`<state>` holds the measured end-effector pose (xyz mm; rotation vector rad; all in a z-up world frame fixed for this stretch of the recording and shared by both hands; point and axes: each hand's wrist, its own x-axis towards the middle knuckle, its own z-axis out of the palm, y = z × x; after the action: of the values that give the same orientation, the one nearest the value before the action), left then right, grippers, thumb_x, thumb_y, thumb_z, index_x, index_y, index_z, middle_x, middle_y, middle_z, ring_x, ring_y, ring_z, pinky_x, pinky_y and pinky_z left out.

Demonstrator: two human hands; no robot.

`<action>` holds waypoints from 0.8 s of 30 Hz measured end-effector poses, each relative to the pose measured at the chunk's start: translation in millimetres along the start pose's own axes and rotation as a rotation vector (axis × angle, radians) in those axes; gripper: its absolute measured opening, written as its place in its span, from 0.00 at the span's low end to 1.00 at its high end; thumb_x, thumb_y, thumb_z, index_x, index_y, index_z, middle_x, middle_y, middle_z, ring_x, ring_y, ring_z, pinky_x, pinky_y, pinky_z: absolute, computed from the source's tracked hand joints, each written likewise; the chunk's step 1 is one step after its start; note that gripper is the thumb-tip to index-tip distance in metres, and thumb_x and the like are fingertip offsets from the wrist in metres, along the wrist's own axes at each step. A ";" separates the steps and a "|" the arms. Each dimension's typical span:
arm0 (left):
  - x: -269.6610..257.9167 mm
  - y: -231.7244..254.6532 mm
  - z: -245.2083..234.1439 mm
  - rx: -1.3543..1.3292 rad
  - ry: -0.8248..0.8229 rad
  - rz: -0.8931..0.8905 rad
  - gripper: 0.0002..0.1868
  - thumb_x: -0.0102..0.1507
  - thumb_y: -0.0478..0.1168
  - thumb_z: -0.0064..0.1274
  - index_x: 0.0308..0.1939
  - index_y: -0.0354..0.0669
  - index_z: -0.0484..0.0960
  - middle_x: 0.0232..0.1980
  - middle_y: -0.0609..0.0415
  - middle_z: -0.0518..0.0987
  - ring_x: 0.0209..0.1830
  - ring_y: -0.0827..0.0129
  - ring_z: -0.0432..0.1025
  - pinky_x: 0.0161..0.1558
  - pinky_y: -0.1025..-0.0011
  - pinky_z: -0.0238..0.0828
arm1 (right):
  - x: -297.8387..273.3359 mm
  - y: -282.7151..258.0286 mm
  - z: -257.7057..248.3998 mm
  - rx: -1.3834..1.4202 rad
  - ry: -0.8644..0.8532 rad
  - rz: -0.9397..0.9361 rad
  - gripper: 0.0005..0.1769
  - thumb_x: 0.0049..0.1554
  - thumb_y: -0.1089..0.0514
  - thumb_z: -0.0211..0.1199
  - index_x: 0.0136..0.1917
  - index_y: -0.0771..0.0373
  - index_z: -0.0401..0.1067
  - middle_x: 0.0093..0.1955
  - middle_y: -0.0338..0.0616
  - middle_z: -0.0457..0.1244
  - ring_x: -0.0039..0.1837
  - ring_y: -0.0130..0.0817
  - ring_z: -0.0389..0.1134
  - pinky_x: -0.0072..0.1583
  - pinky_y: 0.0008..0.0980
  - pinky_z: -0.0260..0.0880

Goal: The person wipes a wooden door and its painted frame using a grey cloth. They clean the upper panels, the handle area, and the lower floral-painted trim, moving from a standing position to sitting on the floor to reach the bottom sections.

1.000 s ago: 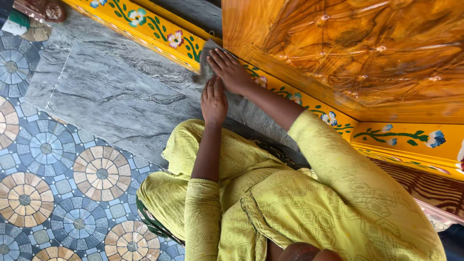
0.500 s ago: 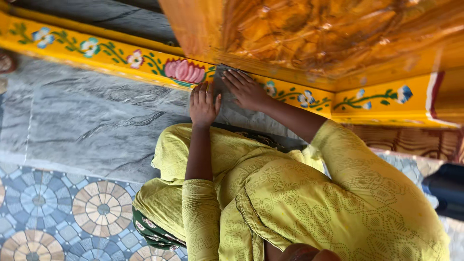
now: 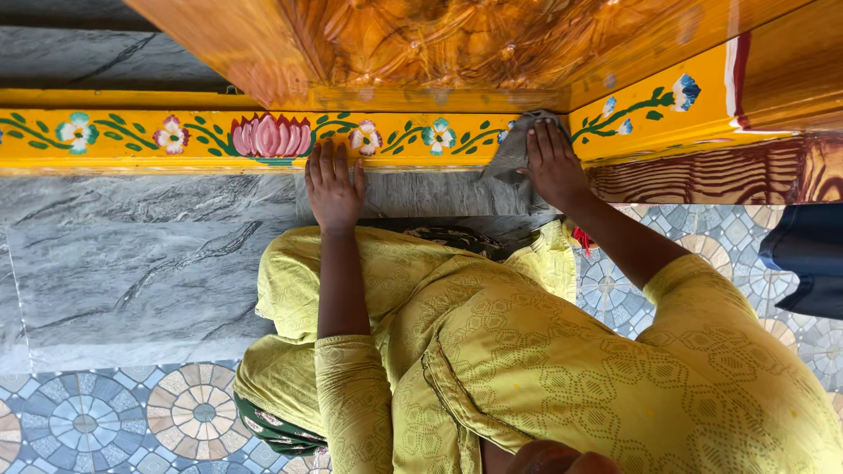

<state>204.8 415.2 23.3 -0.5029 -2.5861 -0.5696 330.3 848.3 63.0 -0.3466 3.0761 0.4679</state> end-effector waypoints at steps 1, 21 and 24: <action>-0.7 -0.9 -2.4 -0.012 0.009 -0.017 0.22 0.73 0.50 0.50 0.65 0.40 0.78 0.69 0.44 0.73 0.73 0.47 0.64 0.71 0.49 0.61 | -1.3 -2.0 4.0 -0.022 -0.021 0.034 0.51 0.62 0.38 0.62 0.81 0.76 0.48 0.82 0.67 0.46 0.84 0.62 0.46 0.81 0.54 0.46; 0.1 -19.1 -23.7 -0.224 0.251 -0.342 0.17 0.74 0.45 0.51 0.64 0.40 0.77 0.65 0.46 0.74 0.66 0.49 0.69 0.65 0.51 0.67 | 163.6 -156.7 -49.7 -0.063 0.229 -0.533 0.27 0.72 0.55 0.46 0.76 0.79 0.60 0.77 0.71 0.55 0.79 0.61 0.57 0.79 0.56 0.53; 2.6 -20.4 -29.5 -0.209 0.323 -0.427 0.20 0.74 0.46 0.49 0.66 0.39 0.74 0.67 0.41 0.71 0.67 0.46 0.67 0.67 0.51 0.65 | 216.6 -220.9 -80.2 0.010 0.339 -0.610 0.32 0.66 0.53 0.49 0.78 0.72 0.58 0.81 0.60 0.52 0.83 0.51 0.50 0.81 0.49 0.45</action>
<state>203.8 384.8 42.4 0.0870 -2.3346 -0.9817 169.2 572.3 65.6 -1.4324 3.0232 0.3915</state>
